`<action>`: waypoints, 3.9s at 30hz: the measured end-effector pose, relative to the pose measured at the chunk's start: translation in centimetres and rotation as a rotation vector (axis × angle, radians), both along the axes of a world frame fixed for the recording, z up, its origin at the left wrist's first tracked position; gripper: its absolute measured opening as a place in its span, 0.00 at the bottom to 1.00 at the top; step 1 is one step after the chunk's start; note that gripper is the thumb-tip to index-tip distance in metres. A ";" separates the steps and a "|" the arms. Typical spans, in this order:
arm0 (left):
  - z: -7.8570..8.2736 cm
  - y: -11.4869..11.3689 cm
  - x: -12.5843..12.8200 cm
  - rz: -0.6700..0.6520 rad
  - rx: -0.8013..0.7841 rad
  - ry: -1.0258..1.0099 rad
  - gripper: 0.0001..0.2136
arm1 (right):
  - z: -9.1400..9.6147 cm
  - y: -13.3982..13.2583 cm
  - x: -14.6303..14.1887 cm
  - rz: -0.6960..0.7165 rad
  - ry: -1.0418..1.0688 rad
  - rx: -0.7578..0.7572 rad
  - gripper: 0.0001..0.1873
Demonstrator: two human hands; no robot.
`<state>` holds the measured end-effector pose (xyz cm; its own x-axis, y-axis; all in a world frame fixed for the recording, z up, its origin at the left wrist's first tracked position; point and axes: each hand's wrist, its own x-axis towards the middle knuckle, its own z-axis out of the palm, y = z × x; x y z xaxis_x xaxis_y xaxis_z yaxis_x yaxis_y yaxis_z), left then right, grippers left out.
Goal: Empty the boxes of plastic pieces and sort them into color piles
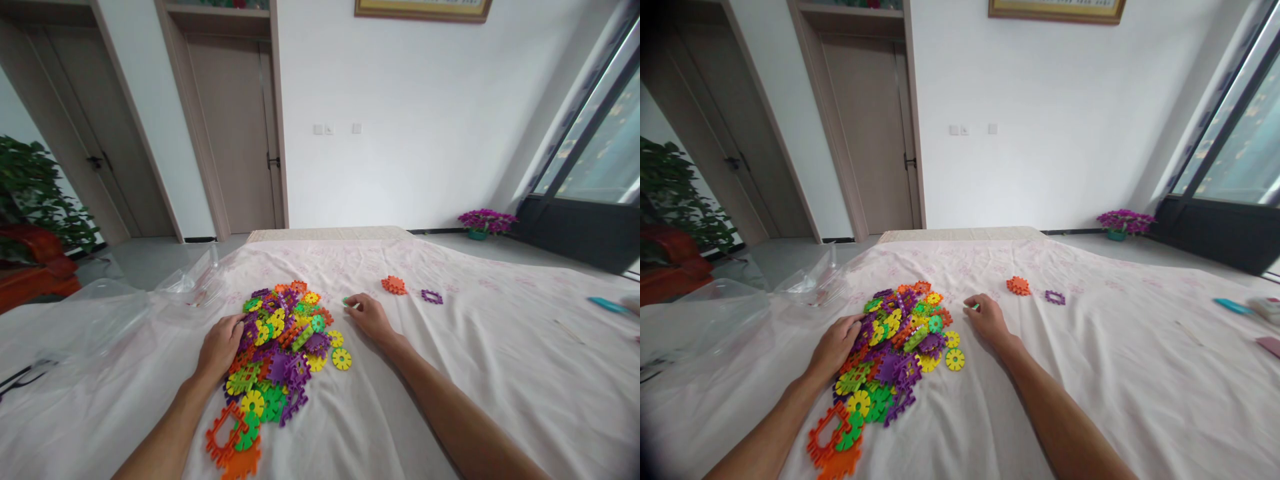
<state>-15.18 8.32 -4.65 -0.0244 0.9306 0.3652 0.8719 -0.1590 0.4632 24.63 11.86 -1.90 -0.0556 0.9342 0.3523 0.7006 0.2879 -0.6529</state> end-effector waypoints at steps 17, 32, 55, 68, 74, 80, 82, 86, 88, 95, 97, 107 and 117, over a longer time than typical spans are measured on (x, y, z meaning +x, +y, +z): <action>0.0 -0.1 0.1 -0.002 0.012 -0.025 0.22 | 0.3 -1.3 -0.7 0.270 0.113 -0.301 0.09; 0.1 -0.2 0.2 0.004 0.002 -0.022 0.22 | -0.3 0.6 7.1 -0.475 -0.138 -0.116 0.12; 0.0 -0.1 0.1 -0.003 0.011 -0.022 0.22 | 3.4 -3.8 -1.5 0.501 -0.361 -0.376 0.23; 0.3 -0.3 0.3 0.001 -0.005 -0.011 0.23 | 0.7 -0.4 2.0 -0.008 0.203 -0.165 0.14; 0.1 -0.2 0.3 -0.001 -0.007 -0.018 0.22 | 0.0 0.4 6.1 -0.330 -0.108 -0.110 0.08; 0.1 -0.2 0.2 0.001 -0.023 -0.024 0.22 | 0.6 -0.3 6.1 -0.358 -0.248 -0.036 0.07; 0.1 -0.2 0.2 0.003 -0.023 -0.027 0.21 | 1.1 -0.4 5.0 -0.224 -0.211 -0.038 0.07; 0.1 -0.2 0.2 0.010 -0.013 -0.030 0.21 | 1.7 -1.1 2.0 0.176 -0.105 -0.190 0.09; 0.2 -0.3 0.3 0.011 -0.013 -0.031 0.22 | 1.7 -1.7 0.7 0.320 -0.132 -0.250 0.15; 0.1 -0.2 0.2 0.009 -0.001 -0.025 0.22 | 2.3 -3.3 -0.6 0.465 -0.268 -0.281 0.26; 0.1 -0.2 0.2 0.012 -0.001 -0.021 0.22 | 2.2 -3.2 -0.5 0.462 -0.169 -0.365 0.21; 0.3 -0.4 0.3 0.003 -0.015 -0.020 0.22 | -0.3 0.0 1.5 -0.071 0.341 -0.183 0.09; 0.2 -0.3 0.3 0.010 -0.015 -0.014 0.22 | 0.2 -0.3 0.4 0.022 0.084 -0.028 0.12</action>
